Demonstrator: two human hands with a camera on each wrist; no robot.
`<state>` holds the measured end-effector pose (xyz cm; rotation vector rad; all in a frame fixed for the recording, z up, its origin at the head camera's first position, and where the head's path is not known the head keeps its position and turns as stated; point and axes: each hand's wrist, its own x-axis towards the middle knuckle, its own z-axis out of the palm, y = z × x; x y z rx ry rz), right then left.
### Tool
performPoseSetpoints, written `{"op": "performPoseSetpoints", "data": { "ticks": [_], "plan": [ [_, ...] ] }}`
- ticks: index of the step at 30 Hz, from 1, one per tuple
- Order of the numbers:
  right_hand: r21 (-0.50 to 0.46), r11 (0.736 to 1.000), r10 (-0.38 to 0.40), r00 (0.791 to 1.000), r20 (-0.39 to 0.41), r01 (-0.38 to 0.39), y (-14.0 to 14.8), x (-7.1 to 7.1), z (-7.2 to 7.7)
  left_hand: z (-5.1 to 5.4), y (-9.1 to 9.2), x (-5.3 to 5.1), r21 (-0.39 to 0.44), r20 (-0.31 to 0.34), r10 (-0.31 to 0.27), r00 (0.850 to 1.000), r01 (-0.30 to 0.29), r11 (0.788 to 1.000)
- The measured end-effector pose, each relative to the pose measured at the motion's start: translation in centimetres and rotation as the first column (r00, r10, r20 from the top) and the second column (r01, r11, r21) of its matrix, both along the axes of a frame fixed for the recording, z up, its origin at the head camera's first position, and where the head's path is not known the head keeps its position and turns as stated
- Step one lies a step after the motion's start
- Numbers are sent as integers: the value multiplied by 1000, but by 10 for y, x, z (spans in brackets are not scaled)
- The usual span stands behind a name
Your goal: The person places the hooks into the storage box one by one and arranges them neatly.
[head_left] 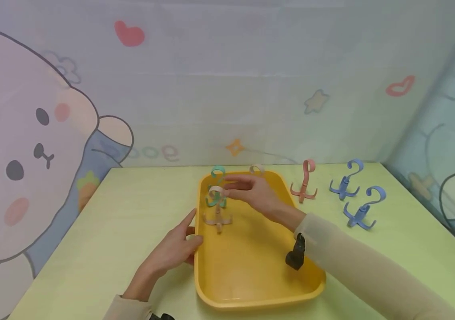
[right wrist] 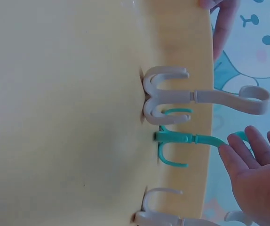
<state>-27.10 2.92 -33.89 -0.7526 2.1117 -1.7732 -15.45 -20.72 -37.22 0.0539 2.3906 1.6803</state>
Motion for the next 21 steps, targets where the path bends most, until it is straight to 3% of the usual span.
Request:
{"op": "performPoseSetpoints", "data": {
  "ticks": [6,11,21],
  "plan": [
    [13,999,-43,999,-30,44,14,4,4,-1,0,1,2,-4,5,1000,-5,1000],
    [26,996,-82,997,-4,82,30,8,7,-2,0,1,3,-5,5,1000,-5,1000],
    [22,989,-147,989,-35,148,58,13,17,-1,0,3,19,-5,-28,1000,28,999]
  ]
}}
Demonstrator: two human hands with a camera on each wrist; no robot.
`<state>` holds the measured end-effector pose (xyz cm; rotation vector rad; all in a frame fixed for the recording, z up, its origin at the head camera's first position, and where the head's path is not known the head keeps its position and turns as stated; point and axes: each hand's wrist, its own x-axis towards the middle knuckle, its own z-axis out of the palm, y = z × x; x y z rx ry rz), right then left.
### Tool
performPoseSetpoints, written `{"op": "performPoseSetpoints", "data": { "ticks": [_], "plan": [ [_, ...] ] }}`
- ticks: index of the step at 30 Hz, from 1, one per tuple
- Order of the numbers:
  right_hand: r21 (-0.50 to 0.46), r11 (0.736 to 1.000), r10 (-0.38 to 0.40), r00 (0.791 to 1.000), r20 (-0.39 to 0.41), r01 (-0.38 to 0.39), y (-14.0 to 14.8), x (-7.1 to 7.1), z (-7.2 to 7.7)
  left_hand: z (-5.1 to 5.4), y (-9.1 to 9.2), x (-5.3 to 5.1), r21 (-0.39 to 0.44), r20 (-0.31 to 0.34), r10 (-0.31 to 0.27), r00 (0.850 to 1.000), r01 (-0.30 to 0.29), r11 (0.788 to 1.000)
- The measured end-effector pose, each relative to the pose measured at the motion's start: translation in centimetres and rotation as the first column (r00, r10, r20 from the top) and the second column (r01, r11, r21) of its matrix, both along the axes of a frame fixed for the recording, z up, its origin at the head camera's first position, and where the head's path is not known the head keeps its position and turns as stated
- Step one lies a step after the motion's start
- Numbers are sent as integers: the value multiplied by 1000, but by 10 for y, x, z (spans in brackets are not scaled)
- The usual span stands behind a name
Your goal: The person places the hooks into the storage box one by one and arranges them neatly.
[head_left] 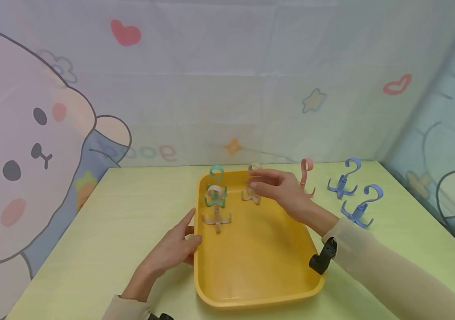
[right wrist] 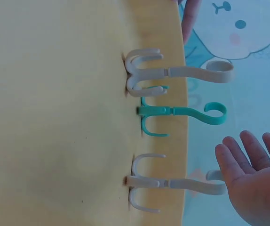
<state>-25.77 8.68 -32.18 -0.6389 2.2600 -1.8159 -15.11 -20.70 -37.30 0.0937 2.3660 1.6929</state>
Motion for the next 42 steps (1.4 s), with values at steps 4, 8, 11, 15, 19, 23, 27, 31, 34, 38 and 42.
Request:
{"op": "performPoseSetpoints", "data": {
  "ticks": [4,8,11,15,19,23,27,31,34,38,42],
  "plan": [
    [-23,1000,-13,1000,-7,13,9,0,3,0,0,-1,-3,3,2,1000,-2,1000],
    [-61,998,-24,1000,12,25,19,-1,5,0,0,-1,-6,12,4,1000,-4,1000],
    [-78,996,-32,999,17,33,26,-1,6,1,0,-1,-4,14,-1,1000,1,1000],
    [-96,994,-50,998,30,53,37,1,7,2,1,-1,-5,17,6,1000,-6,1000],
    [-100,992,-72,997,33,75,47,3,7,1,2,-2,-2,25,26,999,-25,1000],
    [-92,990,-107,994,18,108,57,5,5,1,1,-2,-5,26,24,999,-24,1000],
    [-83,986,-141,989,36,144,69,7,0,0,2,-3,-2,35,25,999,-25,1000],
    [-101,982,-154,986,61,160,80,9,-7,0,2,-3,0,34,24,999,-25,1000],
    [-121,978,-163,984,68,170,87,12,-12,1,2,-3,2,32,23,999,-23,1000],
    [-101,975,-194,980,53,198,95,15,-18,2,1,-2,-2,24,10,1000,-10,1000],
    [-107,967,-228,972,60,233,104,18,-25,2,1,-2,-5,20,-1,1000,1,1000]
  ]
}}
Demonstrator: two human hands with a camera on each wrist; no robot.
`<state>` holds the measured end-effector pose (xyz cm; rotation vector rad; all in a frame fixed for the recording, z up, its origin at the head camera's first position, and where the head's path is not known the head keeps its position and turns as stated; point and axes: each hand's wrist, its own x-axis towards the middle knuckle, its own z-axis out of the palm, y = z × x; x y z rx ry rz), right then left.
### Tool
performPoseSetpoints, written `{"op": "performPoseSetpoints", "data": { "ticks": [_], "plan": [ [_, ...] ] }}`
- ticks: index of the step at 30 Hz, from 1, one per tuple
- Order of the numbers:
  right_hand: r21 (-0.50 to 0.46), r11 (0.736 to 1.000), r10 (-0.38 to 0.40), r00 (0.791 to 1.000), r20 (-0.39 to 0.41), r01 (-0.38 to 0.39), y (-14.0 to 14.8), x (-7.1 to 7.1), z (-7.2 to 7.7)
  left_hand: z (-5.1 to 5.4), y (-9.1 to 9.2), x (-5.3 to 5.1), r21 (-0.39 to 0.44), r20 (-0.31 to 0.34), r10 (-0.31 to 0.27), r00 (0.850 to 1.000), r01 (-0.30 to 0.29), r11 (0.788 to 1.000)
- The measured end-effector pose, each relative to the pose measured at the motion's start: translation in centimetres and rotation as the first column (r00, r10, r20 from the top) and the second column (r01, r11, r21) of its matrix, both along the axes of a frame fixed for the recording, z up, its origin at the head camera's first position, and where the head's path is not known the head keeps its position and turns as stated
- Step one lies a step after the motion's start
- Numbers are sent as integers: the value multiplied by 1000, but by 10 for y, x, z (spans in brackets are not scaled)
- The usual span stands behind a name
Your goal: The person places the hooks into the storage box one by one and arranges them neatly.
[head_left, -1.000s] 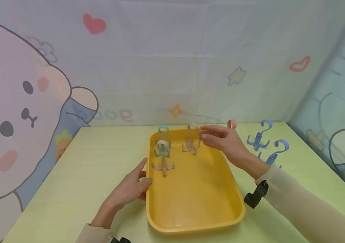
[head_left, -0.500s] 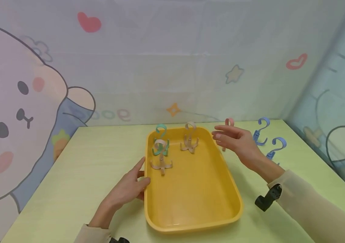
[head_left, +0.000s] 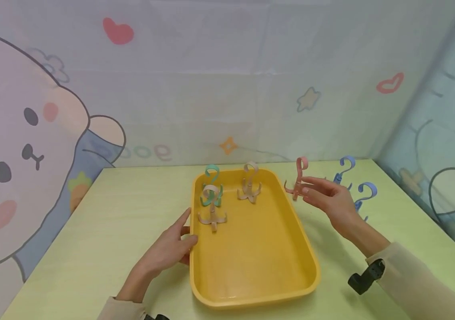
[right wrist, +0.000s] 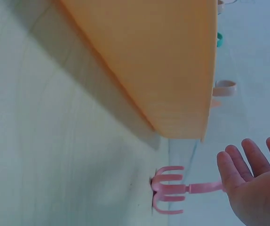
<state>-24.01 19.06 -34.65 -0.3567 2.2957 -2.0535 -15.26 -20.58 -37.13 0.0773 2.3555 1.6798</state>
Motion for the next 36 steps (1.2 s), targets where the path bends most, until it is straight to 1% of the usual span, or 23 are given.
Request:
{"op": "performPoseSetpoints", "data": {
  "ticks": [6,14,20,24,27,29,36],
  "plan": [
    [-108,994,-15,1000,17,16,11,2,-10,-1,0,0,-1,-9,1,1000,-1,1000],
    [-164,986,-41,999,6,42,28,9,-24,-1,1,0,-8,-8,-2,1000,2,1000],
    [-191,980,-60,998,8,61,41,11,-33,-2,0,-1,-11,-10,7,1000,-7,1000],
    [-183,981,-67,998,7,67,50,12,-37,-3,1,-2,-16,-4,29,1000,-29,999],
    [-172,981,-83,996,19,85,57,14,-38,-3,2,-2,-17,-3,34,999,-34,999],
    [-171,981,-89,996,26,92,61,16,-39,-4,2,-2,-17,-3,33,999,-33,999],
    [-221,971,-91,996,25,95,75,22,-45,-2,1,-2,-3,-8,18,1000,-18,1000]
  ]
}}
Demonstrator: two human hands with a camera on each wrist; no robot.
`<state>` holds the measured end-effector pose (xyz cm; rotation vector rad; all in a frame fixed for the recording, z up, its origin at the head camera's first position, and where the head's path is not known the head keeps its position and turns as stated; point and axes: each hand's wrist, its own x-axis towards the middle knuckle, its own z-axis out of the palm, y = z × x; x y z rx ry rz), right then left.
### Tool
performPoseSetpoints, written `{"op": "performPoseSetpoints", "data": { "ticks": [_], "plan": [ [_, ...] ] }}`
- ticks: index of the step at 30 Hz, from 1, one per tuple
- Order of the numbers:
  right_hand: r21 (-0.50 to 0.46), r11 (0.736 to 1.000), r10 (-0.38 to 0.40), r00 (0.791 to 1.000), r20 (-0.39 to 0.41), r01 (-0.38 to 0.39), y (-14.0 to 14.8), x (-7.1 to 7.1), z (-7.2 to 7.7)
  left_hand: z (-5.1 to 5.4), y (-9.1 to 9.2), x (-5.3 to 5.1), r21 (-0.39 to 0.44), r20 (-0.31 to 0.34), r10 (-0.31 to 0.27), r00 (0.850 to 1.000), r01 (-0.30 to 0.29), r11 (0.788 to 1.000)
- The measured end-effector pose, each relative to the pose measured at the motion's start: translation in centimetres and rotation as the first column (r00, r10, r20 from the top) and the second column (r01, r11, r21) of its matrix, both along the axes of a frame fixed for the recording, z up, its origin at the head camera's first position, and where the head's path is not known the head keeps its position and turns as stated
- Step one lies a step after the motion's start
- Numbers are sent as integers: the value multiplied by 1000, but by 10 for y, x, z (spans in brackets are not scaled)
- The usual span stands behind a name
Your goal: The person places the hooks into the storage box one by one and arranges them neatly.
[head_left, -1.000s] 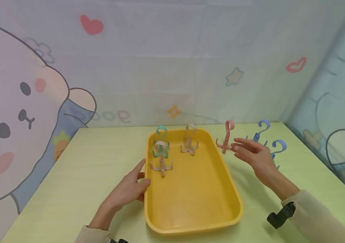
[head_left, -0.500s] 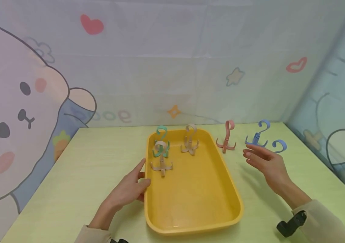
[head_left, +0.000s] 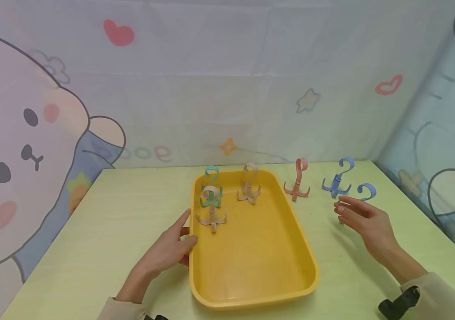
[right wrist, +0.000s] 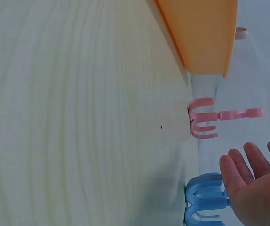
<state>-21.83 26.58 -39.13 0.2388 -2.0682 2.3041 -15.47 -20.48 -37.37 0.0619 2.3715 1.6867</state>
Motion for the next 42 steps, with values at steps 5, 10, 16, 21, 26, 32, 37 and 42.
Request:
{"op": "performPoseSetpoints", "data": {
  "ticks": [5,10,16,21,26,32,37,42],
  "plan": [
    [-33,999,-17,1000,14,18,10,4,-3,1,-1,0,9,-4,-10,1000,10,1000],
    [-88,996,-20,1000,4,20,17,7,-5,0,-1,0,11,-4,-13,1000,13,1000],
    [-127,991,-35,999,-11,33,22,9,-6,0,-1,0,12,0,-7,1000,7,1000],
    [-168,984,-60,998,-22,55,28,11,-7,1,0,0,3,-3,-7,1000,7,1000],
    [-201,972,-121,993,-3,118,35,10,-8,1,-1,0,3,-4,-11,1000,11,1000],
    [-172,965,-195,980,27,197,38,10,-8,1,-1,1,6,1,-10,1000,10,1000],
    [-145,955,-257,966,37,259,38,10,-8,1,0,1,5,6,-6,1000,6,1000],
    [-157,939,-307,951,21,306,40,7,-10,0,0,0,14,9,-13,1000,13,1000]
  ]
}}
